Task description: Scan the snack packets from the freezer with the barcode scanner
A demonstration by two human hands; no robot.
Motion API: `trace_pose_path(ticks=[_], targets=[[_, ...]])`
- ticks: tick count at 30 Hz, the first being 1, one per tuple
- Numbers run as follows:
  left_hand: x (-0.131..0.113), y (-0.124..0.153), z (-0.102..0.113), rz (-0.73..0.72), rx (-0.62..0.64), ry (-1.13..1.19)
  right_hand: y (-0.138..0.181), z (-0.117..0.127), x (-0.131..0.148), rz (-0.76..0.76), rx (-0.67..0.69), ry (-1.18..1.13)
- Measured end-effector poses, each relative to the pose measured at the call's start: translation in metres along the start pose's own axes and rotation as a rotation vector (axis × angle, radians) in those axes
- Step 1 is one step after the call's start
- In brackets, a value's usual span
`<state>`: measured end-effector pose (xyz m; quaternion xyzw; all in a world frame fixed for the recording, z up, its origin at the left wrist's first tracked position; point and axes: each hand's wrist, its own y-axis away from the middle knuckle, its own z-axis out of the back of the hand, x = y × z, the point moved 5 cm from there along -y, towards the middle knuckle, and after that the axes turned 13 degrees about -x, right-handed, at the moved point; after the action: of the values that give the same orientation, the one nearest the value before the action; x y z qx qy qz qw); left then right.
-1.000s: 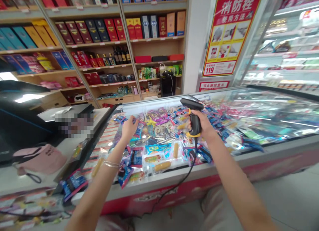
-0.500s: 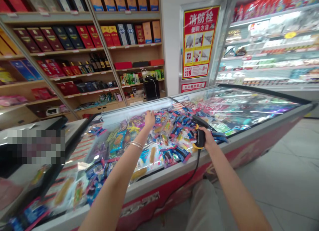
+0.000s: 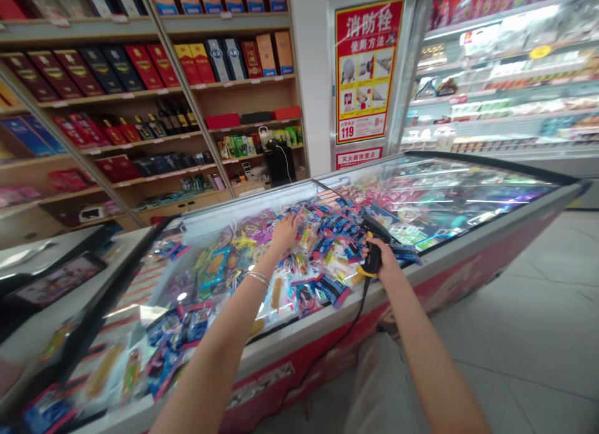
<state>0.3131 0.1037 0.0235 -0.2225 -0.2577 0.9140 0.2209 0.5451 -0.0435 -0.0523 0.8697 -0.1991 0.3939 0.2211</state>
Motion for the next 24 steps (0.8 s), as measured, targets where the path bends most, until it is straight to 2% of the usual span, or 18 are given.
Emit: trace_pose_path(ticks=[2, 4, 8, 11, 15, 18, 21, 24], targets=[[-0.003, 0.001, 0.011, 0.015, -0.043, -0.045, 0.003, -0.002, 0.002, -0.012, 0.0, -0.012], [-0.003, 0.004, 0.031, 0.039, -0.124, -0.087, 0.007, -0.003, 0.007, -0.026, -0.014, -0.048], [0.014, 0.021, 0.091, 0.047, -0.252, -0.076, 0.019, -0.01, 0.021, -0.011, -0.022, -0.063], [0.045, 0.052, 0.143, 0.036, -0.286, -0.076, 0.035, -0.021, 0.028, 0.027, -0.009, -0.023], [0.107, 0.109, 0.198, 0.155, -0.221, -0.125, 0.073, -0.048, 0.017, 0.062, 0.048, 0.084], [0.149, 0.151, 0.225, 0.302, -0.098, -0.189, 0.108, -0.074, -0.008, 0.039, 0.114, 0.168], [0.17, 0.185, 0.238, 0.34, 0.042, -0.212, 0.139, -0.099, -0.04, -0.025, 0.189, 0.236], [0.175, 0.211, 0.24, 0.328, 0.119, -0.193, 0.162, -0.118, -0.072, -0.08, 0.244, 0.292]])
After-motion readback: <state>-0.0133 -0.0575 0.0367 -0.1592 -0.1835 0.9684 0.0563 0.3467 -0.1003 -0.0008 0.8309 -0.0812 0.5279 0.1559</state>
